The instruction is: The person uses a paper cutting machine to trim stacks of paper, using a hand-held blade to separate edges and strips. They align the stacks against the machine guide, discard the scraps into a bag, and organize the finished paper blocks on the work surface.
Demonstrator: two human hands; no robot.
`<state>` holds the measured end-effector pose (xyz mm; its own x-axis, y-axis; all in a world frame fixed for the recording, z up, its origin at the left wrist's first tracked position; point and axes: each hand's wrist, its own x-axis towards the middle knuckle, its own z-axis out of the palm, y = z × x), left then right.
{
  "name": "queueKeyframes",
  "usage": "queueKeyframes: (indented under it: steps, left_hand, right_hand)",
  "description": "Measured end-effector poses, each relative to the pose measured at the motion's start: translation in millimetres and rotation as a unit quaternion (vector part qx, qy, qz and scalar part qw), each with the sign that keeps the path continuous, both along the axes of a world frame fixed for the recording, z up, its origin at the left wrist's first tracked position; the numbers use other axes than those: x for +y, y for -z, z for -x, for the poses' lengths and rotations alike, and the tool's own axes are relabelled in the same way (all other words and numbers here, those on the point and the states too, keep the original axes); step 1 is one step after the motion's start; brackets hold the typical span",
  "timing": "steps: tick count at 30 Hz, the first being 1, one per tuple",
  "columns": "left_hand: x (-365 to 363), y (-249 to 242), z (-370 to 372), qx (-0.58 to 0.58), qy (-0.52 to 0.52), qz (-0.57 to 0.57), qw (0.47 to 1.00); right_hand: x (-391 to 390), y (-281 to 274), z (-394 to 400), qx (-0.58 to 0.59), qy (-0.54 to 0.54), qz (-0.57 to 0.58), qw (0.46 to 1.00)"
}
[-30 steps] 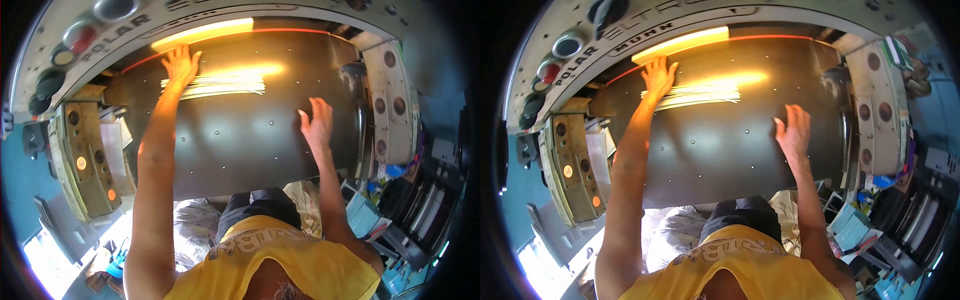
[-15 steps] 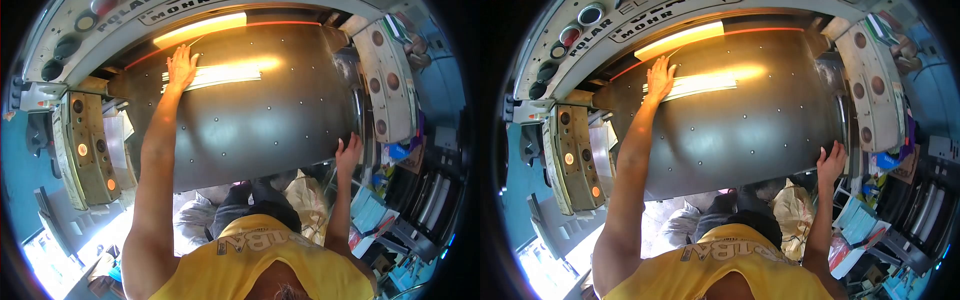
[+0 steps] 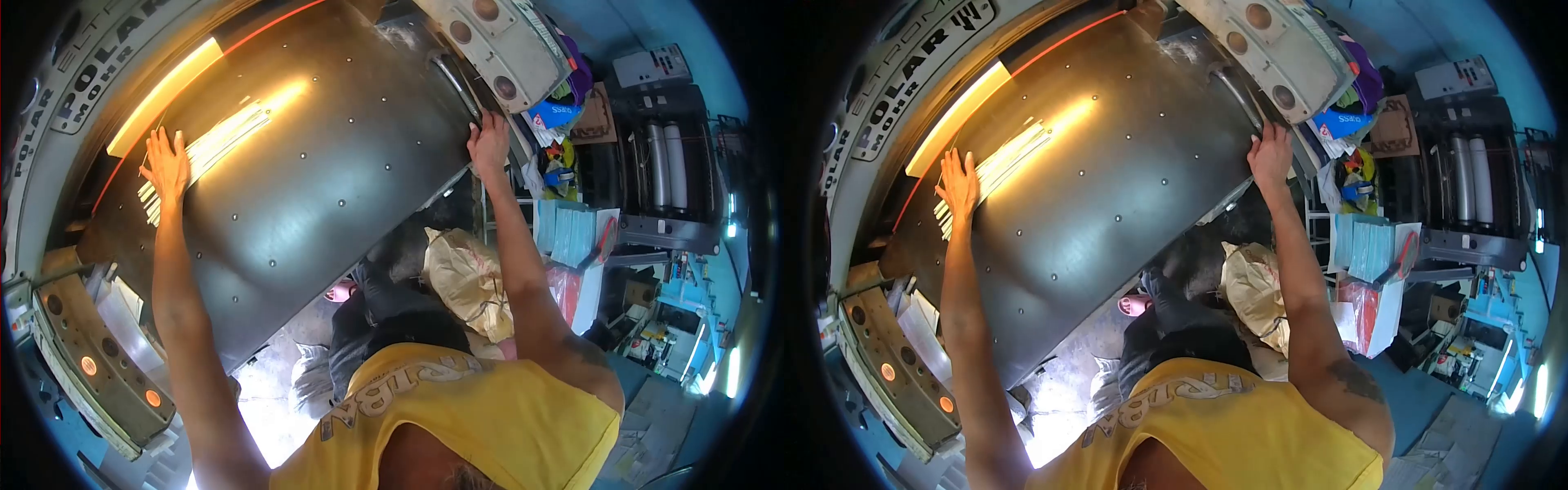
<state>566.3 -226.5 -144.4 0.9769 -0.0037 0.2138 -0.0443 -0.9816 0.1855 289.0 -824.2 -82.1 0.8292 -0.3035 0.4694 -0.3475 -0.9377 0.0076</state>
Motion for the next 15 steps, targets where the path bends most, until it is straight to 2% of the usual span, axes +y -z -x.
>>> queueKeyframes:
  steps: [3, 4, 6, 8, 11, 13, 14, 15]
  left_hand:
    - [-4, -2, 0, -0.013, 0.0, -0.003, 1.0]
    - [-5, -4, 0, -0.003, -0.004, -0.007, 1.0]
    - [-6, -6, 2, 0.014, -0.015, -0.003, 1.0]
    - [-9, -11, 6, 0.023, -0.023, 0.01, 0.999]
    - [-15, -18, 9, 0.019, -0.029, -0.005, 0.999]
    - [-13, -7, 5, -0.027, -0.011, -0.042, 0.999]
    - [-14, -7, 8, -0.039, 0.003, -0.001, 0.999]
    - [-4, 16, -3, -0.102, 0.056, 0.136, 0.984]
  right_hand:
    - [-21, 21, 13, -0.085, -0.027, -0.092, 0.992]
    - [5, -15, 16, -0.061, -0.014, -0.046, 0.997]
    - [33, -63, 14, -0.107, -0.08, -0.049, 0.99]
    - [36, -120, -3, -0.174, -0.108, 0.023, 0.978]
    - [6, -195, -42, -0.245, -0.048, 0.123, 0.96]
    - [-36, -213, -66, -0.168, 0.035, 0.149, 0.974]
    - [-53, -218, -75, -0.101, 0.077, 0.168, 0.978]
    - [-87, -215, -86, -0.078, 0.03, 0.11, 0.99]
